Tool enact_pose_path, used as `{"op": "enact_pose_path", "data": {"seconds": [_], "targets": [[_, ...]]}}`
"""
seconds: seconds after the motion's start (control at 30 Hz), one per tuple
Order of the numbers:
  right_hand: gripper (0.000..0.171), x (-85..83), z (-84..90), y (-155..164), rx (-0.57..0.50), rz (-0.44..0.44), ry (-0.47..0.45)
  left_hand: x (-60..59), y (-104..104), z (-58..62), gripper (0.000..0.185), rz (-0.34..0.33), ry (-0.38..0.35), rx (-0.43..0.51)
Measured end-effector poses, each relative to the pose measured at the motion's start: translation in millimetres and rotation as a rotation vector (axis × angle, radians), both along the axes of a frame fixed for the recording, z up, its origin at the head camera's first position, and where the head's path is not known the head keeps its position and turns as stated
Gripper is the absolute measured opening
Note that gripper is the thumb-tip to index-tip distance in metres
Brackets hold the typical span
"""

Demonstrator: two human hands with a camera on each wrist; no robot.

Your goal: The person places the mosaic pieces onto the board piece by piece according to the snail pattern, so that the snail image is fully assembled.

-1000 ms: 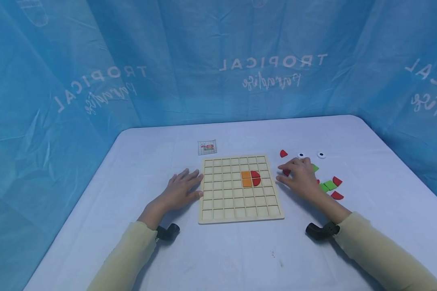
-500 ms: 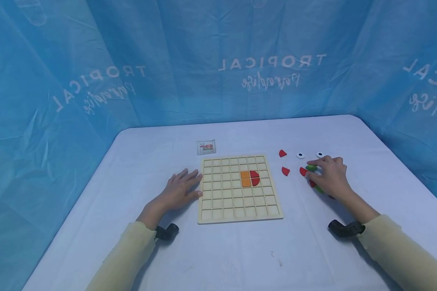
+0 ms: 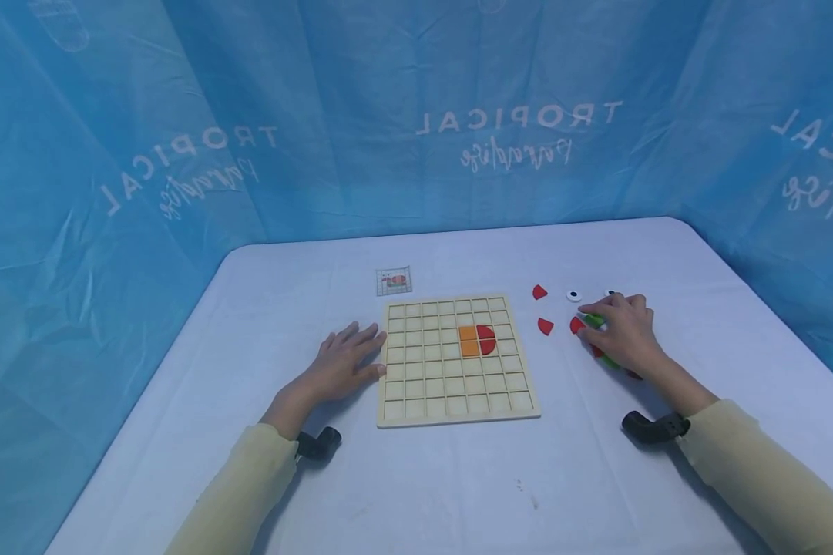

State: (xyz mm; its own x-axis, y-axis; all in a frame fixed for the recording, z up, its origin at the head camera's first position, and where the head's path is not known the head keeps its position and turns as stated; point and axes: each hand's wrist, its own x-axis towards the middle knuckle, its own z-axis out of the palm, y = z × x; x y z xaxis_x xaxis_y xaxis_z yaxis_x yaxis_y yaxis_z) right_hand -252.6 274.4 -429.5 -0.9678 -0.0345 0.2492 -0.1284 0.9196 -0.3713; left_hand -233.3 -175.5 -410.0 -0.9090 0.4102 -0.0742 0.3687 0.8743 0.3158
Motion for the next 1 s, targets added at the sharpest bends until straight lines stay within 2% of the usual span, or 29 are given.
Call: {"op": "enact_pose_path", "data": {"seconds": [0.27, 0.63, 1.0], "targets": [[0.045, -12.8, 2.6, 7.9, 0.048, 0.048, -0.106, -0.4, -0.4, 0.4, 0.061, -0.004, 0.005, -0.001], [0.053, -17.8, 0.1, 19.8, -0.036, 0.085, -0.189, 0.3, -0.5, 1.2, 0.061, -0.009, -0.008, 0.000], [0.042, -17.7, -3.8, 24.4, -0.066, 0.151, -0.140, 0.5, -0.4, 1.5, 0.061, -0.011, -0.002, -0.009]]}}
